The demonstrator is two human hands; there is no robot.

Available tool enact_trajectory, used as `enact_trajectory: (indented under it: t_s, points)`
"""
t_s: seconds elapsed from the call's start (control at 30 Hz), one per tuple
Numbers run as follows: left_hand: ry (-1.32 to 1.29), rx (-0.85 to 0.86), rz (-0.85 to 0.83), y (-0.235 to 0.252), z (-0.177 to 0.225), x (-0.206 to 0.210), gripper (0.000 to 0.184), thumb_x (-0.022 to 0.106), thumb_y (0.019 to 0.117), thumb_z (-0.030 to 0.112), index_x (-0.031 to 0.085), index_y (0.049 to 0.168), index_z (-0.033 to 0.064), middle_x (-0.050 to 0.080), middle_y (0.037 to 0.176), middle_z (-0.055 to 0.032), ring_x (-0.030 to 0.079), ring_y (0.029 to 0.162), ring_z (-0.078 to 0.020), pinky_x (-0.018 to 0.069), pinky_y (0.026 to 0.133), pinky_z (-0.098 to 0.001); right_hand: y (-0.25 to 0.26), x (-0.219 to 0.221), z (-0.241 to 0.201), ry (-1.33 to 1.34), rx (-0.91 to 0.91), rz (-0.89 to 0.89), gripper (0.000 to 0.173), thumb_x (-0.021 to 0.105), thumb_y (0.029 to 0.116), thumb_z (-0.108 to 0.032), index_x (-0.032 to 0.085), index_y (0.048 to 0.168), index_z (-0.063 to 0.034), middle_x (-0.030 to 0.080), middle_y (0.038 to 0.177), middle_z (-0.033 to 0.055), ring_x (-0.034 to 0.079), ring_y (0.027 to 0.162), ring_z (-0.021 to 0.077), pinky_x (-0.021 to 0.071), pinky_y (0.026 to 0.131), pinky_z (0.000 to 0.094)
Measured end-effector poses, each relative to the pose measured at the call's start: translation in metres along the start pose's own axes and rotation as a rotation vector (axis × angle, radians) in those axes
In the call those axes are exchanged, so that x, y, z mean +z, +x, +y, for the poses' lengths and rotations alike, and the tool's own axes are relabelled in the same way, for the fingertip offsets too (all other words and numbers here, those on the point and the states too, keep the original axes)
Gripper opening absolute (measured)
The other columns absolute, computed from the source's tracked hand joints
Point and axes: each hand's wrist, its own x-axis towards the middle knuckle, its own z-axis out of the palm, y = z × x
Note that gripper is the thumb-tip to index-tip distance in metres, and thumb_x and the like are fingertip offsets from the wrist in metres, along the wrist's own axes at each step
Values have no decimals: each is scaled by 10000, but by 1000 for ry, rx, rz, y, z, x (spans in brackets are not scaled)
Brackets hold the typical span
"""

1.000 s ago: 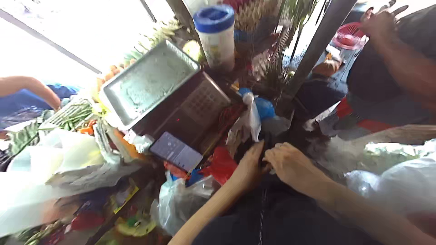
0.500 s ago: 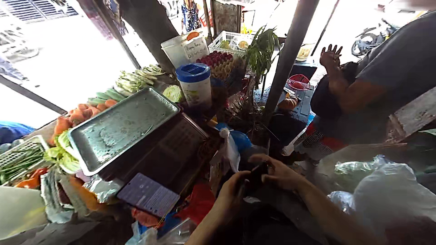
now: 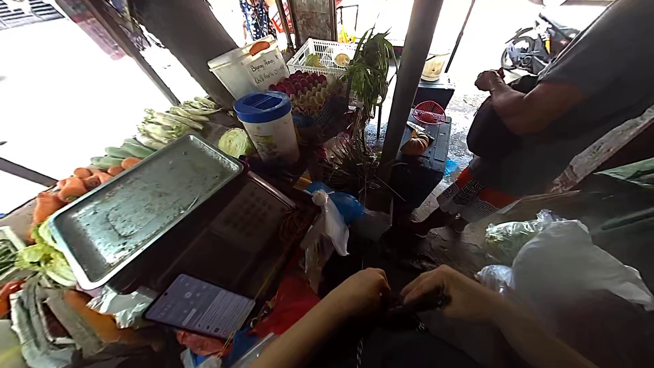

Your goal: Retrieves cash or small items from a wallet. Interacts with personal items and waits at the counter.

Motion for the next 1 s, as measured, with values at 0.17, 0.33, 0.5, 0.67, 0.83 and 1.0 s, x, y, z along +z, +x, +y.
enact_trajectory:
  t_s: [0.17,0.33,0.5,0.67,0.83,1.0]
  points:
    - [281,-207,-248,9,28,-1,251,503,1042,78,724,1055,-39,617,1267,-239,528,1266,-449,468,1023,-581,-13,37,31,-290,-143,147,311,721,816,-75,805,1106,-151,761,1172,43,708,1114,187,566,980,366]
    - [161,-128,-375,10,22,-7,318,512,1057,208,741,1172,20,645,1296,-219,536,1292,-420,382,1094,-609,-28,36,26,-435,-28,34,267,754,802,-200,814,1062,-217,783,1086,-8,743,989,205,598,831,468]
    - [148,-187,-185,14,38,4,137,635,955,36,709,976,-76,651,1180,-260,613,1169,-433,505,991,-608,-34,23,20,-382,-44,42,227,755,772,-144,816,985,-195,787,1003,4,749,952,198,608,823,477]
    - [261,-85,74,1,55,2,248,538,961,-82,703,1142,-47,591,1351,-215,579,1220,-436,532,969,-553,-36,4,-12,-422,-77,300,212,704,874,-283,793,966,-113,762,910,23,709,850,83,596,788,285]
    - [231,-41,249,-14,47,5,369,552,937,-79,712,1254,20,620,1367,-143,629,1145,-359,548,942,-487,-41,-11,-42,-421,-196,463,189,681,909,-240,775,969,-86,733,905,-19,646,838,-44,541,745,123]
    - [194,11,332,-21,43,9,345,626,887,-43,732,1205,35,603,1379,-112,622,1139,-276,537,956,-419,-27,14,-42,-445,-342,453,171,706,894,-220,793,977,-99,705,869,23,651,835,51,532,725,190]
